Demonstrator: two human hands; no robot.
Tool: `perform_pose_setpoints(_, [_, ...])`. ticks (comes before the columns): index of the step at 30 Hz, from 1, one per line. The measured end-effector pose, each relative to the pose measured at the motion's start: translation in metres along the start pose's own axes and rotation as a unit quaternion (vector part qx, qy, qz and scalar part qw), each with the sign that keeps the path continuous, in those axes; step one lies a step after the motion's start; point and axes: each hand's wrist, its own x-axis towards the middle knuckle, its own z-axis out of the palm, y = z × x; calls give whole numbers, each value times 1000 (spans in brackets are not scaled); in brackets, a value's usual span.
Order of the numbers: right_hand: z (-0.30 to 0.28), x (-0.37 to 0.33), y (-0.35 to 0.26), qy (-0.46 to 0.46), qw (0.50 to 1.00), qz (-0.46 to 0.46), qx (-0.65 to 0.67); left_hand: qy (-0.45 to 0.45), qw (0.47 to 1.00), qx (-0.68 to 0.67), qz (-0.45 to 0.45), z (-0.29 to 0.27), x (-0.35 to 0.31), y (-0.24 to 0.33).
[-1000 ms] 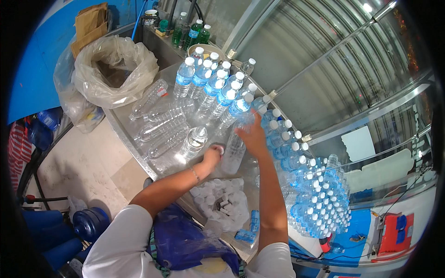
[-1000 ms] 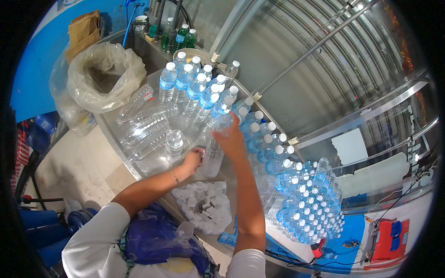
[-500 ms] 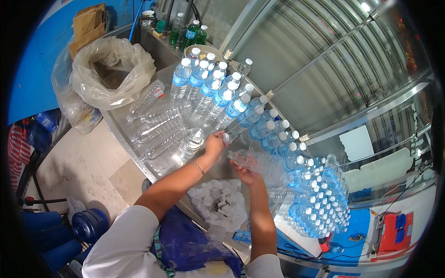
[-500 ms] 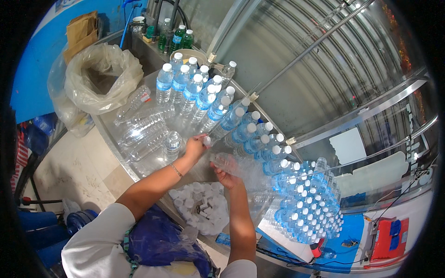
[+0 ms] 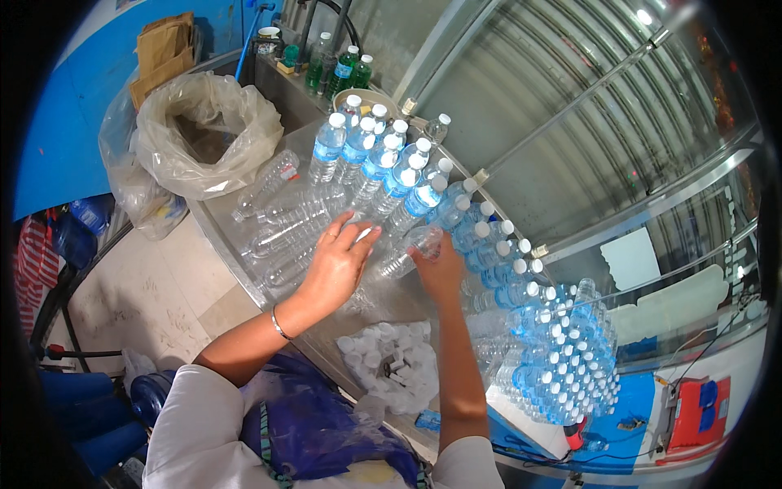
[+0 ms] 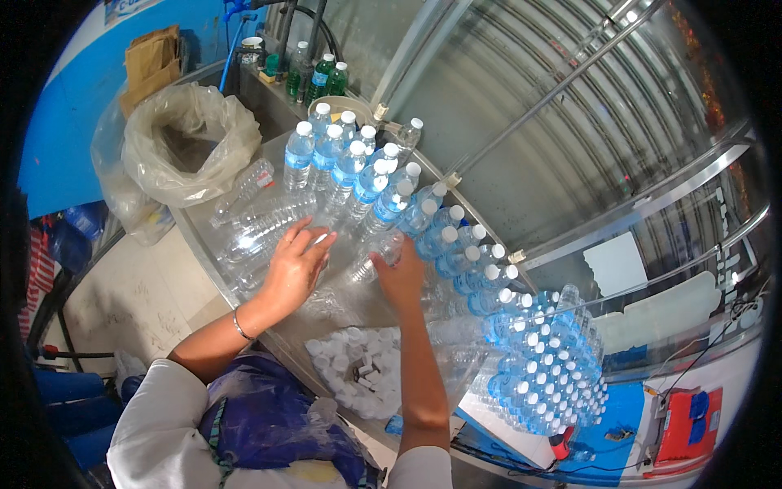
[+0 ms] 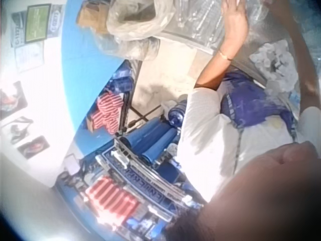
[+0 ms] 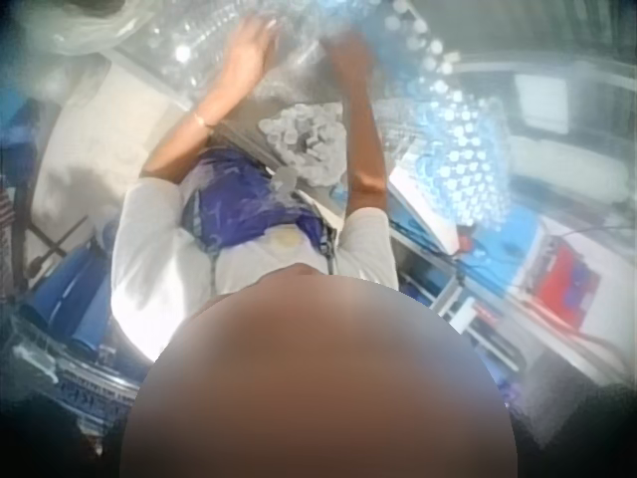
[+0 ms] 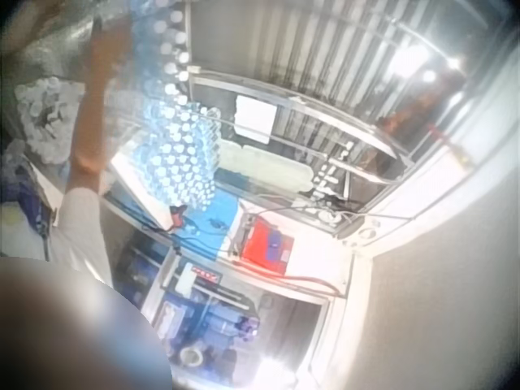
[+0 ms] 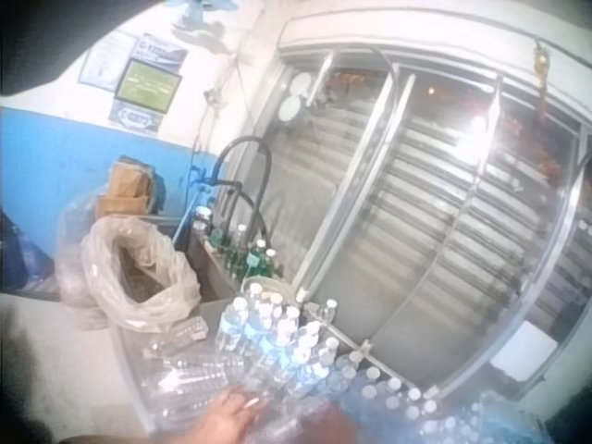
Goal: The person repeatedly picks up clear plastic bottles from a metal tray, applies a small blue label to each bottle, and places the labeled bottles back on the tray. The person also occasionally reaches into a plastic bag to retrieve more bottles.
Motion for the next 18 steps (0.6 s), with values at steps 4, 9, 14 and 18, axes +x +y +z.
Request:
perform_pose_setpoints(4, [26, 4, 1, 94, 995, -28, 0, -12, 999, -49, 0, 6, -8, -13])
perform_pose_setpoints(9, [35, 7, 2, 119, 992, -13, -37, -12, 996, -85, 2, 10, -20, -26])
perform_pose_setpoints(14, [44, -14, -34, 194, 964, -176, -36, -20, 995, -97, 28, 20, -28, -45])
perform_pose_setpoints(18, [69, -20, -67, -78, 959, -273, 12, 4, 981, -187, -42, 27, -47, -52])
